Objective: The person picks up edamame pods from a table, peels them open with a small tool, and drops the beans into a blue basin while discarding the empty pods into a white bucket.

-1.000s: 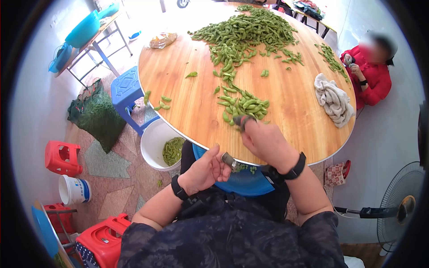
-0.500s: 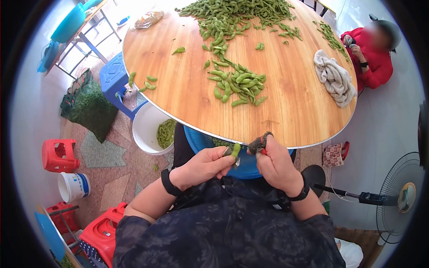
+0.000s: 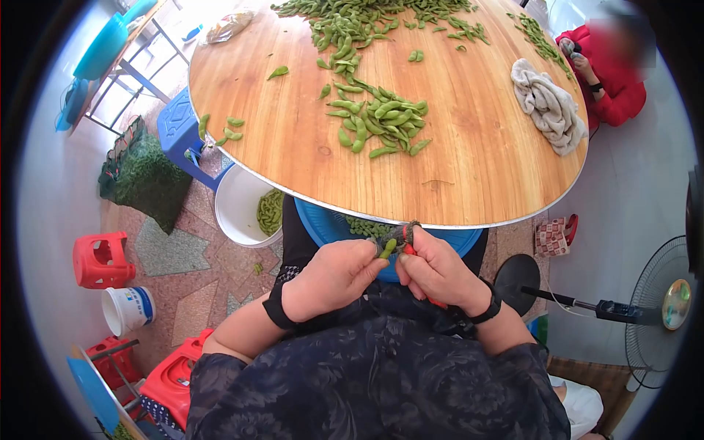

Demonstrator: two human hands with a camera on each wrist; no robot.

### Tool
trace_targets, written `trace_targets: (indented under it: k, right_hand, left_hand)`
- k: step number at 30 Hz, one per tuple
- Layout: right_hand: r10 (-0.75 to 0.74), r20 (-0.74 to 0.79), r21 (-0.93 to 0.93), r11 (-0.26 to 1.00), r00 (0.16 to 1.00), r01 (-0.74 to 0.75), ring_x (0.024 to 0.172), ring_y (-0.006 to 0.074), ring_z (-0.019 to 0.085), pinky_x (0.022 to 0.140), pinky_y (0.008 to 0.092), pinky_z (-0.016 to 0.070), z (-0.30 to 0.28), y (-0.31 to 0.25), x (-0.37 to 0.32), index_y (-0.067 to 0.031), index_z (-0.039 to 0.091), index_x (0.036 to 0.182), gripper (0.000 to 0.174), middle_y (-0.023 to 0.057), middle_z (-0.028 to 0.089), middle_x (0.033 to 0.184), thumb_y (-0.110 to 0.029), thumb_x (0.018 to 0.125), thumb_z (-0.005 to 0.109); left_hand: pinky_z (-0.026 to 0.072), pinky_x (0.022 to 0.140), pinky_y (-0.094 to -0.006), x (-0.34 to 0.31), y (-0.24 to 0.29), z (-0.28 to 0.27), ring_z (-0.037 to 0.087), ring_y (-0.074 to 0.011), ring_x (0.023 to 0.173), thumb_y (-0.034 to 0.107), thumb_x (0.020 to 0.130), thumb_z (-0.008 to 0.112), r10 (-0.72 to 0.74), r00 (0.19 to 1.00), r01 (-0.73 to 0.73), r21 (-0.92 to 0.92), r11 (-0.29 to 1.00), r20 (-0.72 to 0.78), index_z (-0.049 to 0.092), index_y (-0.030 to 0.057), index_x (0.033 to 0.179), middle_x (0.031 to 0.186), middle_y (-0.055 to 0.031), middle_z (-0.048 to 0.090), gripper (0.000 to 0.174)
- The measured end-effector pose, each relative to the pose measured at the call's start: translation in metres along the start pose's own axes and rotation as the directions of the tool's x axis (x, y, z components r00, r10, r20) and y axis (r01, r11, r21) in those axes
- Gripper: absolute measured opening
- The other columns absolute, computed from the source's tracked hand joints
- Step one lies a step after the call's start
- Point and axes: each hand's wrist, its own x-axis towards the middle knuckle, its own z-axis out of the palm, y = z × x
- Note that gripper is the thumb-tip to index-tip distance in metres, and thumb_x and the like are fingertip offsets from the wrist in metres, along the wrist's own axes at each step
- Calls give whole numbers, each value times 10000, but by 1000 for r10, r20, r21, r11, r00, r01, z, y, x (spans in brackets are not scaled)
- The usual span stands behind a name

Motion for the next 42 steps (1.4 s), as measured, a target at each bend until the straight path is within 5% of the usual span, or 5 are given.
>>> trace_targets:
  k: [8,12,17,19,42]
  right_hand:
    - [101,107,156,981,989,-117,424,76,483,390,204,386,0,1,0,-53,447,1072,189,31,535,647,-46,911,348]
    - [-27,231,554,826,973,-108,399,83,469,374,194,376,2,15,2,-54,476,1082,207,36,539,636,-41,916,353]
    - [-12,90,550,834,996,-40,377,97,465,352,203,365,0,6,9,-57,511,1024,157,36,525,602,-92,957,373]
    - [6,66,513,858,998,-40,377,100,468,353,210,370,3,5,9,-62,498,1007,126,36,524,606,-108,965,389]
    - [-585,-64,-783,532,809,323,641,358,611,547,418,500,15,21,12,-2,497,872,234,175,574,704,-128,754,656]
  left_hand:
    - [420,538,-321,1,-1,-6,532,-237,598,162,912,607,-80,981,125,-261,957,176,512,32,794,639,-54,505,199]
    - [449,589,-287,0,-14,1,542,-152,630,235,986,516,-11,813,578,-809,-106,583,543,32,888,678,-16,534,226]
    - [433,570,-289,9,-4,-1,517,-177,584,260,970,547,-197,867,492,-848,198,458,520,57,851,648,-33,512,237]
    - [412,534,-339,9,-1,-6,512,-254,571,229,915,619,40,999,-40,-79,996,-12,496,43,787,647,-110,506,258]
    - [420,541,-428,-5,3,3,531,-427,630,120,873,537,-140,984,157,-166,974,110,472,4,775,654,-215,510,165]
